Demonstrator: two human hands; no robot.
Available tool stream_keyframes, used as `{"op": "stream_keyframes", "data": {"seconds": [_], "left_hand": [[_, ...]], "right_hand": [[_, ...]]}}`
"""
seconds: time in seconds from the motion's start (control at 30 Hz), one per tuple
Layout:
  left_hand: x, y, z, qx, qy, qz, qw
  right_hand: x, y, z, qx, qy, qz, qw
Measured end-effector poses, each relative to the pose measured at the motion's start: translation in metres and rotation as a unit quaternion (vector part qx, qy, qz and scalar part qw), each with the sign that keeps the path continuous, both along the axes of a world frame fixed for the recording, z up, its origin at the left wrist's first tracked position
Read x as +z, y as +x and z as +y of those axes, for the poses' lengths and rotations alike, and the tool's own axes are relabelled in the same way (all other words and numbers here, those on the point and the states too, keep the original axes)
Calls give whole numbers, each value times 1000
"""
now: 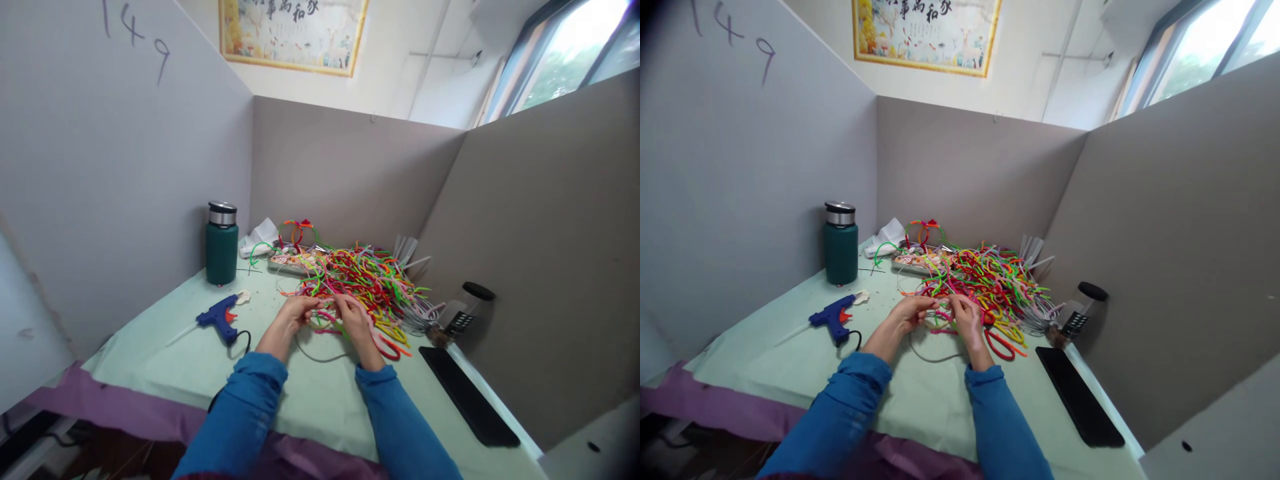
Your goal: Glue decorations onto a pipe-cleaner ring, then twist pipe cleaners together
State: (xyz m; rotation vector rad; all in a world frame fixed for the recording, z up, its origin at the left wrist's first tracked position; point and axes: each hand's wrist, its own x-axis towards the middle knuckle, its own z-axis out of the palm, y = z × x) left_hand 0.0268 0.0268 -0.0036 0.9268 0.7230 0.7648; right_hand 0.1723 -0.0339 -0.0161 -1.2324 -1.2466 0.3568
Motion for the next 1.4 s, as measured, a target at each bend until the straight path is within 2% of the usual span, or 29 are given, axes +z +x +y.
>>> {"op": "stream_keyframes", "data": {"seconds": [0.07,0.13,0.2,0.27,0.33,0.43,0.5,0.57,0.67,0.73,0.83,0.93,1.0,1.13,1.23,1.33,1.4], "left_hand": [[1,3,-4,-12,89,26,996],[2,6,-9,-14,219,54,974],[1,10,-12,8,356,109,928],[0,12,-13,47,451,188,871],[-2,11,-12,87,503,251,822],[-5,8,-11,122,568,274,767],[-5,7,-11,118,612,267,735],[-6,9,-11,87,628,275,723],[-7,12,-11,52,585,301,751],[-7,14,-9,41,533,290,794],[-6,14,-7,2,437,223,871],[-4,13,-7,-51,334,143,930],[-2,13,-9,-79,289,102,949],[-1,13,-13,-104,263,76,956],[-3,14,-13,-108,286,87,948],[-6,17,-13,-74,356,156,918],[-7,18,-13,-34,420,218,880]], "right_hand": [[-4,5,5,-14,-11,62,998],[-8,10,9,-16,-18,131,991],[-11,14,13,-19,-22,175,984],[-12,18,14,-44,-21,162,986],[-12,19,13,-95,-18,99,990],[-13,18,12,-162,-18,3,987],[-14,14,11,-164,-27,-18,986],[-16,11,12,-137,-38,-6,990],[-15,7,12,-53,-49,69,995],[-10,6,10,32,-52,141,988],[-1,8,5,143,-56,216,964],[4,9,0,199,-67,251,945],[5,8,-2,206,-70,258,941],[4,5,-2,187,-54,228,954],[1,5,1,143,-36,173,974],[-3,4,5,79,-18,112,990],[-6,3,8,44,-3,72,996]]}}
